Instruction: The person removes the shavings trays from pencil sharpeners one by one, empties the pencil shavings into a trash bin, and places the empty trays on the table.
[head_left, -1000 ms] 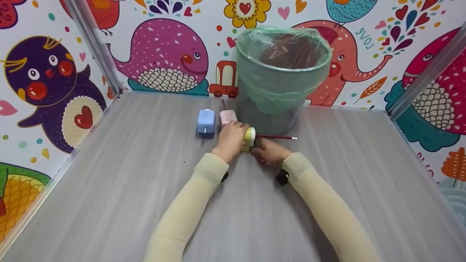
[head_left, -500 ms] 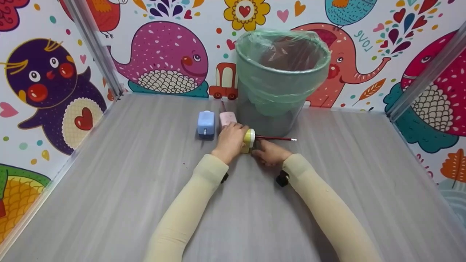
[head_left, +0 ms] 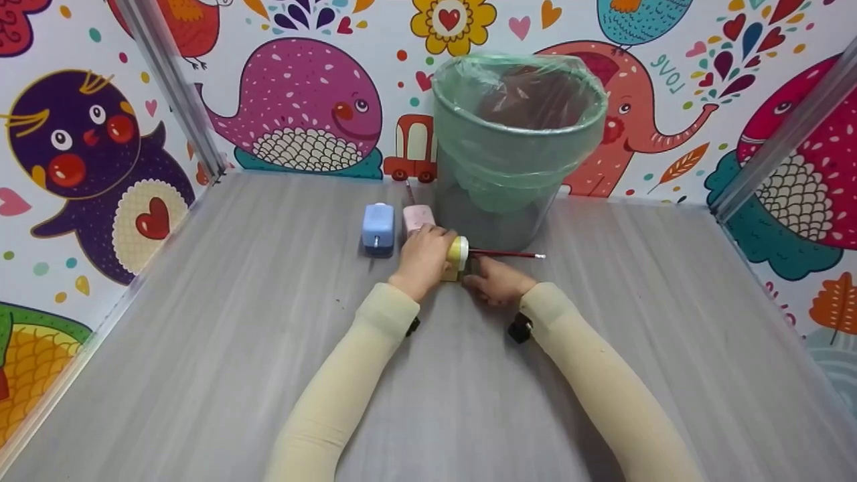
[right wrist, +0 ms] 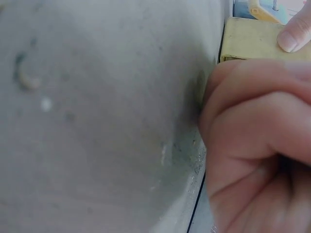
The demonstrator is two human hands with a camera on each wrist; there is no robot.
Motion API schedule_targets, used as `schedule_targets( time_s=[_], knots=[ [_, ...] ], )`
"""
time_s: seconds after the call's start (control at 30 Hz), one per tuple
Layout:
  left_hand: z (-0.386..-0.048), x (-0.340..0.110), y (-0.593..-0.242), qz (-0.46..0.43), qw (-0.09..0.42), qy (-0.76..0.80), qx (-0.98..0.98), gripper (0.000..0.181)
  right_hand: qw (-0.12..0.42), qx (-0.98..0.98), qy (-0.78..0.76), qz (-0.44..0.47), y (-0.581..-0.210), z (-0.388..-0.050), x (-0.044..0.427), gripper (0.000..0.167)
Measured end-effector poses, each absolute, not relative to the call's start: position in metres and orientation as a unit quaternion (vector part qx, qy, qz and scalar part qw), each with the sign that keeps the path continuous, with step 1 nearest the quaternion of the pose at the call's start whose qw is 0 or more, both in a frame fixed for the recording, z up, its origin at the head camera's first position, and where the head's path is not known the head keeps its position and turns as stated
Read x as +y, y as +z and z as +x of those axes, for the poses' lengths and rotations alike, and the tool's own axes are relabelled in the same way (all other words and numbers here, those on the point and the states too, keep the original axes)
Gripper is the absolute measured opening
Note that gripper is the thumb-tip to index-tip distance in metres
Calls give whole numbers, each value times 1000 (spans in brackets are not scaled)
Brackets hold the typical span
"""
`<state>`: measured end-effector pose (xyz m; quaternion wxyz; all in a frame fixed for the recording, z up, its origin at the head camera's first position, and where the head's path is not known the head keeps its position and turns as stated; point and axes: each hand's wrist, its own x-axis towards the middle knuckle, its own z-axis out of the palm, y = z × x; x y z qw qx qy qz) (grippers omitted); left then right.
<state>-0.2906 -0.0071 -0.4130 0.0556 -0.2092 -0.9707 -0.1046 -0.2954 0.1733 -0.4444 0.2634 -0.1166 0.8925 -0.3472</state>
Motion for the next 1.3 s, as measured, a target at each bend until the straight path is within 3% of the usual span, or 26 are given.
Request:
schedule_targets(
  time_s=[0.4, 0.83, 1.1, 1.3],
  knots=[
    [-290, -9, -415, -222, 81, -106, -966, 46, 264, 879, -373, -140, -445, -296, 175, 51],
    [-290, -8, -413, -216, 68, -105, -968, 45, 258, 881, -374, -131, -446, -296, 176, 51],
    [-290, -10, -413, -217, 72, -101, -968, 48, 253, 887, -365, -126, -444, -295, 186, 37],
    [-290, -9, -414, -220, 79, -105, -967, 49, 270, 868, -393, -138, -445, -294, 197, 49]
  ],
)
